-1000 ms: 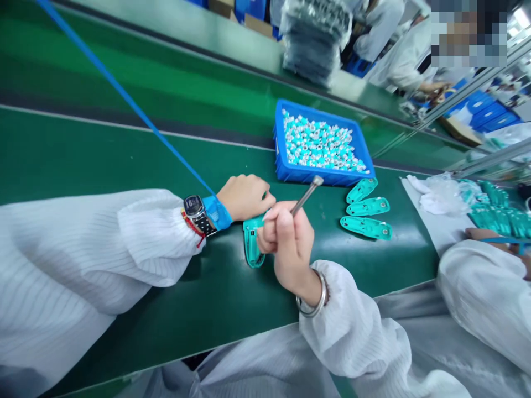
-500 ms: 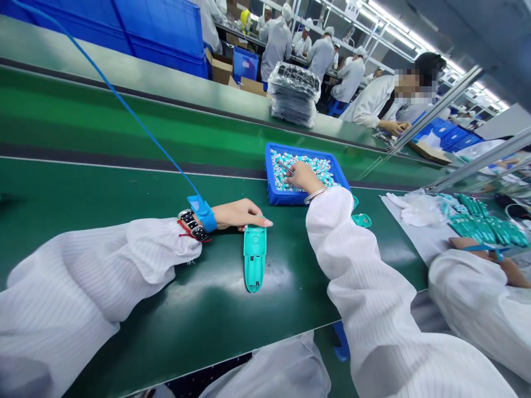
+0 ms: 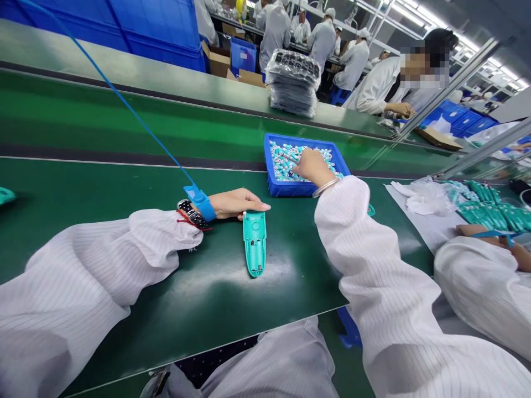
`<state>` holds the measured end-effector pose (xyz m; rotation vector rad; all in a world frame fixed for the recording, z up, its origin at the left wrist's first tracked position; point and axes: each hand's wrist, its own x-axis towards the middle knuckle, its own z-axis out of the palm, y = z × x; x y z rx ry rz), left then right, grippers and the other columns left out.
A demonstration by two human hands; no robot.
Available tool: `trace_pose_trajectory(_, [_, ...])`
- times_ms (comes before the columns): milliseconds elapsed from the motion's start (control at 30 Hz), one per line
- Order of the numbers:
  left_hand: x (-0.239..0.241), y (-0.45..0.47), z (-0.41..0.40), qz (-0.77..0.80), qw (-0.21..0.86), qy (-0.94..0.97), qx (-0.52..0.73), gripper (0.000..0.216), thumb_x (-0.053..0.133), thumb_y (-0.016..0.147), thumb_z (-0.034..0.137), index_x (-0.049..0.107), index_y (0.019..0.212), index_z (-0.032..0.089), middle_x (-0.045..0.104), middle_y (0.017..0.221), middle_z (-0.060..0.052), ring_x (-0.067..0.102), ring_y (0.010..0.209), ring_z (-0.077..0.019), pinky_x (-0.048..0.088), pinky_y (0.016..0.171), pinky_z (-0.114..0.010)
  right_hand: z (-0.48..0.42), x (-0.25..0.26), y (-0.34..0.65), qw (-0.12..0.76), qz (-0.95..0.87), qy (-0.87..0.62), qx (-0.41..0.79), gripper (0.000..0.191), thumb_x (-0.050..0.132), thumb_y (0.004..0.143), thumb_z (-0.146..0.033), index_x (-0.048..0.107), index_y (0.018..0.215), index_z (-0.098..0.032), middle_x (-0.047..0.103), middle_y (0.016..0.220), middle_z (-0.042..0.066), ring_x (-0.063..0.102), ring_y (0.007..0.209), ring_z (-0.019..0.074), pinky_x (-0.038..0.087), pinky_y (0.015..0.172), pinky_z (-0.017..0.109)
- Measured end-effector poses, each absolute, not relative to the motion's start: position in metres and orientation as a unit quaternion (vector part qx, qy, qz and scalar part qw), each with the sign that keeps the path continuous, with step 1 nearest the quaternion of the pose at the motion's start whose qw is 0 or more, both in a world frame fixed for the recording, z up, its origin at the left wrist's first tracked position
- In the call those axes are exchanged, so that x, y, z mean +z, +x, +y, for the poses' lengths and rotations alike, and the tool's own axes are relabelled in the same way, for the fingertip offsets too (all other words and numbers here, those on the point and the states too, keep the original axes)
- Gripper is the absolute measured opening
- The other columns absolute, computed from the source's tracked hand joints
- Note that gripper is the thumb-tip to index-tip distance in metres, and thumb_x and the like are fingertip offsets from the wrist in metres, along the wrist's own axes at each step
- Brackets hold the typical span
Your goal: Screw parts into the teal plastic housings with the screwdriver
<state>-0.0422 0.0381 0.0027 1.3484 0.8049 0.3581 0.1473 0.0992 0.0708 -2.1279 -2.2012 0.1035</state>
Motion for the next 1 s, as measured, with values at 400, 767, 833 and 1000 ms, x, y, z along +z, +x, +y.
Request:
trace_pose_trajectory(400, [0.031,-0.011,-0.036,0.178,0.825,0.513,0.158,0.029,0.075,0.063,0.025,0.049,0.064,0.013,0.058,0.051,0.003,0.058,0.050,-0.0095,0.050,0.058,-0.024,-0.054,0.071,0.157,0.288,-0.557,-0.471,0.621,0.029,0.068,0.072,-0.039,0.051,0.073,-0.015,0.046,0.047,-0.008,0.026,0.032,0.0000,0.015,0.031,0.014])
trace_pose_trajectory(767, [0.046,-0.009,-0.073,0.210,0.809,0.545,0.066,0.020,0.070,0.066,0.018,0.051,0.069,0.012,0.054,0.054,0.007,0.052,0.043,-0.0036,0.043,0.040,-0.011,-0.096,0.077,0.159,0.242,-0.497,-0.397,0.733,0.016,0.067,0.075,-0.022,0.053,0.076,-0.013,0.060,0.056,-0.002,0.041,0.039,0.0005,0.022,0.034,0.012])
trace_pose_trajectory(833, [0.045,-0.009,-0.072,0.221,0.813,0.534,0.073,0.024,0.070,0.066,0.018,0.050,0.077,0.014,0.057,0.062,0.006,0.053,0.044,-0.0040,0.046,0.040,-0.012,-0.096,0.066,0.161,0.242,-0.481,-0.381,0.751,0.016,0.064,0.078,-0.025,0.052,0.080,-0.013,0.060,0.055,-0.003,0.034,0.035,-0.0004,0.020,0.032,0.012])
trace_pose_trajectory(1000, [0.046,-0.009,-0.073,0.263,0.816,0.509,0.074,0.062,0.069,0.065,0.016,0.034,0.116,0.022,0.060,0.075,0.004,0.055,0.045,-0.0069,0.049,0.038,-0.018,-0.099,0.032,0.162,0.294,-0.418,-0.329,0.794,0.022,0.064,0.078,-0.029,0.048,0.084,-0.016,0.058,0.052,-0.004,0.030,0.030,-0.0001,0.020,0.029,0.011])
